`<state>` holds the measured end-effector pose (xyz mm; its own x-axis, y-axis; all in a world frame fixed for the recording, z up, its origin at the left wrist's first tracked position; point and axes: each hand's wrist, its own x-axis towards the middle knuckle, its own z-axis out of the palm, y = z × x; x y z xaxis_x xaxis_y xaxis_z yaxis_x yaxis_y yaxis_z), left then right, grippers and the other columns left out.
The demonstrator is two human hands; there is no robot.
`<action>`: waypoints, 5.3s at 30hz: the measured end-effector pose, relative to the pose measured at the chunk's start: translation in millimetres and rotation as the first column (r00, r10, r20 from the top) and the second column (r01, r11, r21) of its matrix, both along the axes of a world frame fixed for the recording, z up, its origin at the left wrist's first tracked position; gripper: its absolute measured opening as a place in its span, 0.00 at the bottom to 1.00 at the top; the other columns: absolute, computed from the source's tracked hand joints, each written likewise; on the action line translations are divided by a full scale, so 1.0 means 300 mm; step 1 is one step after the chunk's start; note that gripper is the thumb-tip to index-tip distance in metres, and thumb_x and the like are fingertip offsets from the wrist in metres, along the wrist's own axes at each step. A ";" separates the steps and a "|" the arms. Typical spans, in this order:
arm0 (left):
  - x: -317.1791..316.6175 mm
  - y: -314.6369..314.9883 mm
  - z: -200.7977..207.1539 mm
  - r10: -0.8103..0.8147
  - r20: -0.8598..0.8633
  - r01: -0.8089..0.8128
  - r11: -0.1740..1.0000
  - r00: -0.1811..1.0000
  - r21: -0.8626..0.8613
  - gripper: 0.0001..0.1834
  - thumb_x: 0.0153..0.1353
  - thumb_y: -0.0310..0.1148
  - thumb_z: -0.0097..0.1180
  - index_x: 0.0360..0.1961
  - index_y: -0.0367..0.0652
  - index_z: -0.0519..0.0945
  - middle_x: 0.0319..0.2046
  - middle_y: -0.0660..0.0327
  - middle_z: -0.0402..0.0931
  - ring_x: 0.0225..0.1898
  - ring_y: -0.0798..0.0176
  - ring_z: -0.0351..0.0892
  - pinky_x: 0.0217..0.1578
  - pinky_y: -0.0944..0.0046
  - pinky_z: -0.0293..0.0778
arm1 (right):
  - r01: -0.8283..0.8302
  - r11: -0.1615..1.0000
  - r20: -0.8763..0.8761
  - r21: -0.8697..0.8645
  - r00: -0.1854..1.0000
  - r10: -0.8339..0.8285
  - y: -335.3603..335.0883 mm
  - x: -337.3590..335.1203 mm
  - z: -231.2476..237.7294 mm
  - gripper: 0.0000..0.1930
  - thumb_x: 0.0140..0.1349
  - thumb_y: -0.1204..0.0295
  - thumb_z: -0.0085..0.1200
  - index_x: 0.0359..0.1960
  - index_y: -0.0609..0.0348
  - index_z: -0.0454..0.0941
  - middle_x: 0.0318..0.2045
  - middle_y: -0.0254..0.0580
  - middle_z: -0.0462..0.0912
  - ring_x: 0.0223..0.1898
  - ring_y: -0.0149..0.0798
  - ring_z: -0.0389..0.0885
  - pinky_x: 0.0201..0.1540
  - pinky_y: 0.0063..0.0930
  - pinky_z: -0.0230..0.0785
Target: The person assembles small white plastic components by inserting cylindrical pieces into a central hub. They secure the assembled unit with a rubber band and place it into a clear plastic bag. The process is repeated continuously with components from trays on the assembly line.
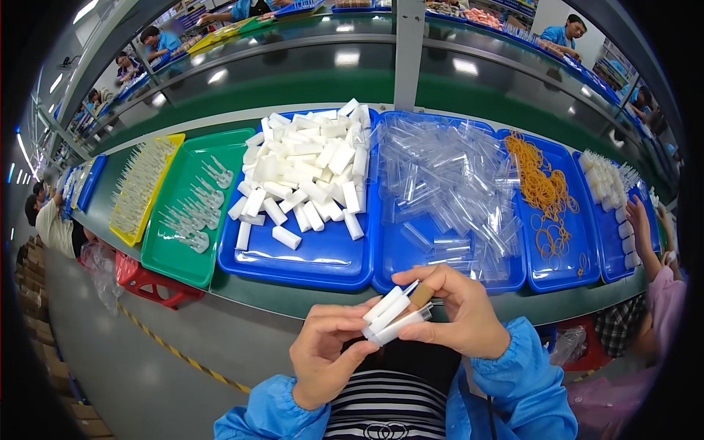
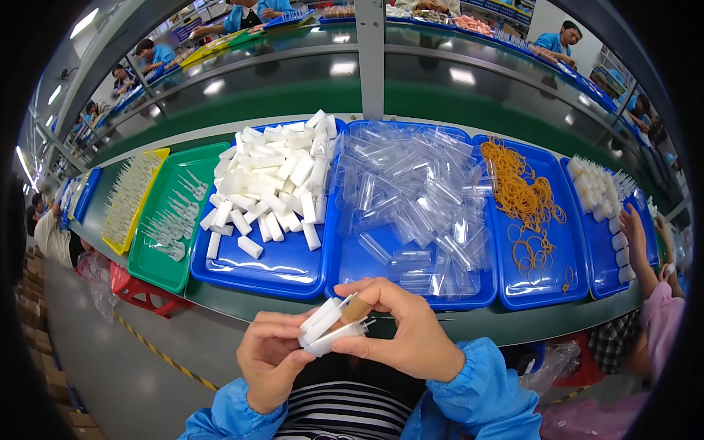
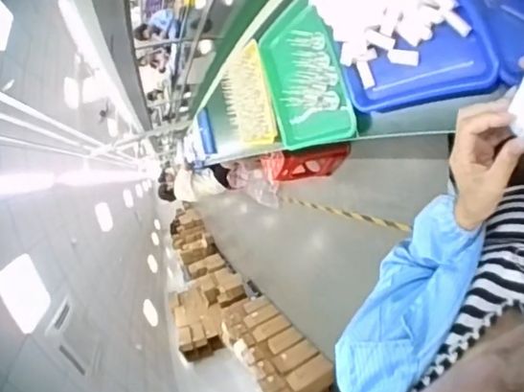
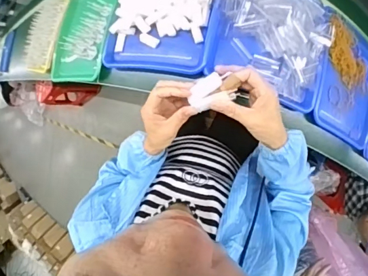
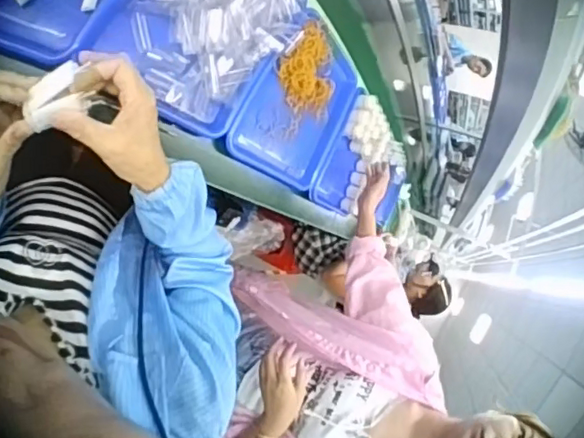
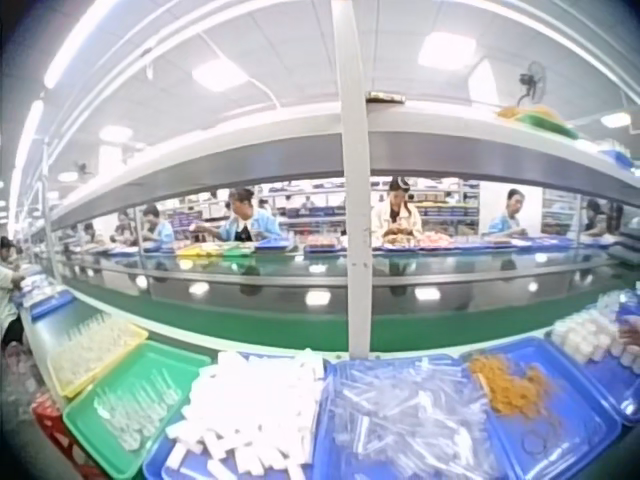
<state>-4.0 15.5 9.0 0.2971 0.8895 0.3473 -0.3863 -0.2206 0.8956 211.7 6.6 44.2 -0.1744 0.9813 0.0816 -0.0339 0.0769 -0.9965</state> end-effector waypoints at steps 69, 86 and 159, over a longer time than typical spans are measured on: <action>0.004 0.008 0.026 0.155 -0.401 -0.182 0.983 0.903 -0.030 0.13 0.61 0.22 0.63 0.48 0.36 0.85 0.56 0.48 0.75 0.55 0.54 0.78 0.52 0.61 0.77 | 0.150 0.966 0.203 0.213 0.960 -0.194 0.053 -0.066 -0.029 0.19 0.49 0.71 0.75 0.35 0.58 0.74 0.37 0.41 0.82 0.48 0.41 0.80 0.52 0.35 0.70; -0.038 0.010 -0.053 0.023 -0.091 -0.024 1.000 0.996 -0.008 0.19 0.57 0.14 0.63 0.50 0.31 0.77 0.52 0.51 0.68 0.60 0.41 0.74 0.61 0.48 0.75 | 0.097 0.982 0.210 0.164 0.969 -0.131 0.025 -0.068 -0.053 0.20 0.47 0.65 0.77 0.33 0.55 0.76 0.49 0.51 0.81 0.55 0.45 0.79 0.68 0.53 0.56; 0.001 0.062 -0.013 0.111 -0.257 -0.138 0.986 0.960 -0.089 0.13 0.68 0.21 0.55 0.52 0.27 0.78 0.60 0.49 0.72 0.57 0.57 0.76 0.59 0.61 0.71 | 0.004 0.979 0.153 0.206 0.988 -0.037 0.064 -0.064 0.038 0.19 0.68 0.75 0.54 0.60 0.65 0.71 0.54 0.48 0.77 0.58 0.41 0.76 0.62 0.34 0.67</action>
